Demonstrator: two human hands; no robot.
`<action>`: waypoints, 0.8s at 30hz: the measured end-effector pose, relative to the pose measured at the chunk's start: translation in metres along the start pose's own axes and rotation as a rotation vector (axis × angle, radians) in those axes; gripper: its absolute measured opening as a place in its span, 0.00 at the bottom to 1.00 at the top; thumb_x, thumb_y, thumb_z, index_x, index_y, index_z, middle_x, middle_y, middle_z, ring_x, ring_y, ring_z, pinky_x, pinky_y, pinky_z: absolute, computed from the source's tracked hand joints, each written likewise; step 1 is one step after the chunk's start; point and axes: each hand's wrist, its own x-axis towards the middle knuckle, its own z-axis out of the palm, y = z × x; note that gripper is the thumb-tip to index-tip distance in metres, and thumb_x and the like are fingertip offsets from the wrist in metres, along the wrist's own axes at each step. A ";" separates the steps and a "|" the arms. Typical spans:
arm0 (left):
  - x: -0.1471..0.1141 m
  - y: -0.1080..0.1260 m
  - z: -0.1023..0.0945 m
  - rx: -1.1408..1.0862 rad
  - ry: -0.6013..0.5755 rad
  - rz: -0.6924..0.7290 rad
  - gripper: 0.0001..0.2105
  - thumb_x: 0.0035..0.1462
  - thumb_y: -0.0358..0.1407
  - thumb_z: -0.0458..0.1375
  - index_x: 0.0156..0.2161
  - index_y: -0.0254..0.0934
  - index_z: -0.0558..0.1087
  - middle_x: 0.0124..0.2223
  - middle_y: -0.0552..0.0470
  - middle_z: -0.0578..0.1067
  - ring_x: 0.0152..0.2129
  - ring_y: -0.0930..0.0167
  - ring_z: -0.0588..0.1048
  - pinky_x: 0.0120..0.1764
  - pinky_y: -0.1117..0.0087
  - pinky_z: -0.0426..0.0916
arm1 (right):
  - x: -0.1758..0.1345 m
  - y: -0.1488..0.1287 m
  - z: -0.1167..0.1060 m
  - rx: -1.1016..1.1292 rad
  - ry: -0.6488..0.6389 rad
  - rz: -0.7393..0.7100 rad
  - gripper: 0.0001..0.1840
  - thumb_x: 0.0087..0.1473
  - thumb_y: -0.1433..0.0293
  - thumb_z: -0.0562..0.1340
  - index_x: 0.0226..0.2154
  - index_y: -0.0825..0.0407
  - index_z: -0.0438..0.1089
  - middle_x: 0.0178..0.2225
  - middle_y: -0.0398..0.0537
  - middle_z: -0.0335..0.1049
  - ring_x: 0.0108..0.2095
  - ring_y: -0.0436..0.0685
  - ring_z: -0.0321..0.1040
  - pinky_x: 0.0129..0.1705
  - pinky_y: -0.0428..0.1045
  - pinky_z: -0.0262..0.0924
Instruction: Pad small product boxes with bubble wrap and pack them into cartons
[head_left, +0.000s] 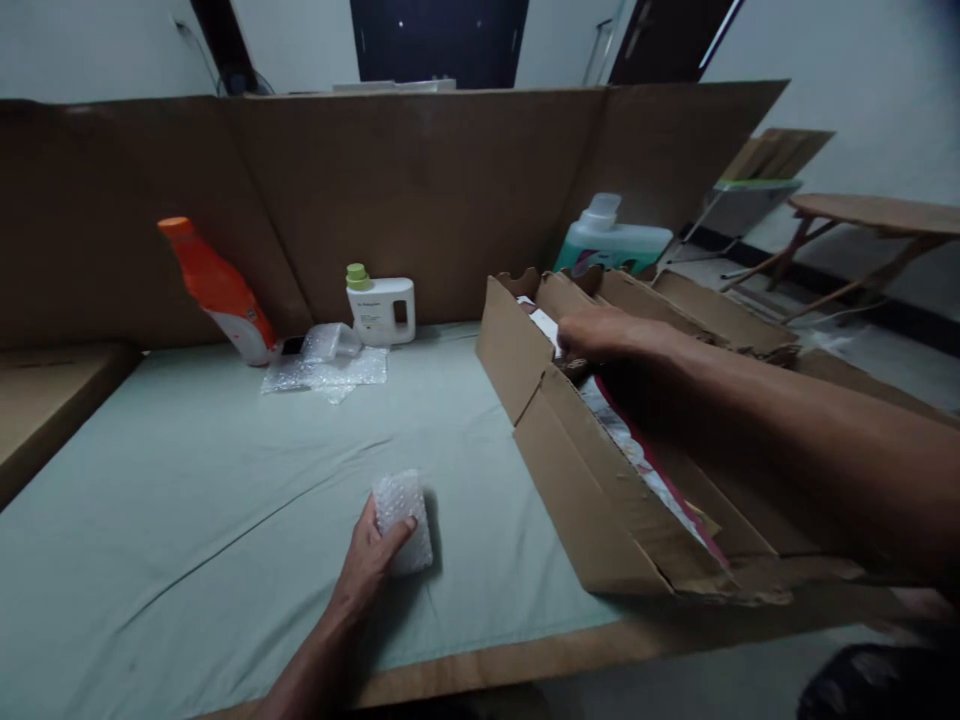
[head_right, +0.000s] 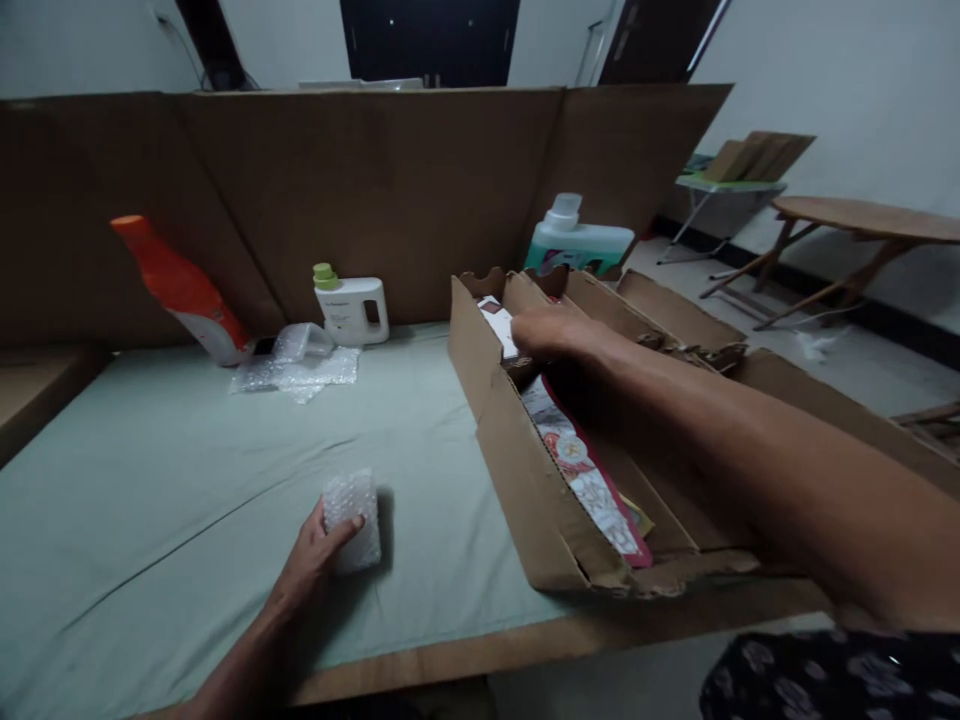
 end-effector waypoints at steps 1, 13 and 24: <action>0.002 -0.001 -0.002 0.004 -0.004 -0.002 0.31 0.45 0.47 0.71 0.51 0.32 0.72 0.39 0.46 0.78 0.31 0.69 0.75 0.34 0.71 0.69 | -0.004 -0.002 -0.005 -0.023 -0.017 0.007 0.16 0.55 0.69 0.65 0.19 0.58 0.72 0.24 0.54 0.74 0.37 0.60 0.76 0.41 0.54 0.64; -0.027 0.075 -0.001 0.471 -0.060 0.799 0.13 0.47 0.40 0.70 0.41 0.43 0.82 0.74 0.56 0.51 0.68 0.51 0.55 0.67 0.52 0.54 | -0.137 -0.084 -0.133 -0.079 0.356 -0.260 0.10 0.52 0.71 0.60 0.30 0.52 0.79 0.23 0.43 0.71 0.30 0.55 0.69 0.37 0.53 0.66; -0.017 0.047 -0.026 0.350 0.076 0.235 0.31 0.41 0.49 0.72 0.51 0.41 0.79 0.42 0.48 0.81 0.38 0.61 0.79 0.38 0.68 0.76 | -0.173 0.038 -0.058 0.376 0.130 -0.099 0.14 0.60 0.63 0.59 0.35 0.52 0.78 0.30 0.43 0.77 0.31 0.53 0.72 0.36 0.47 0.62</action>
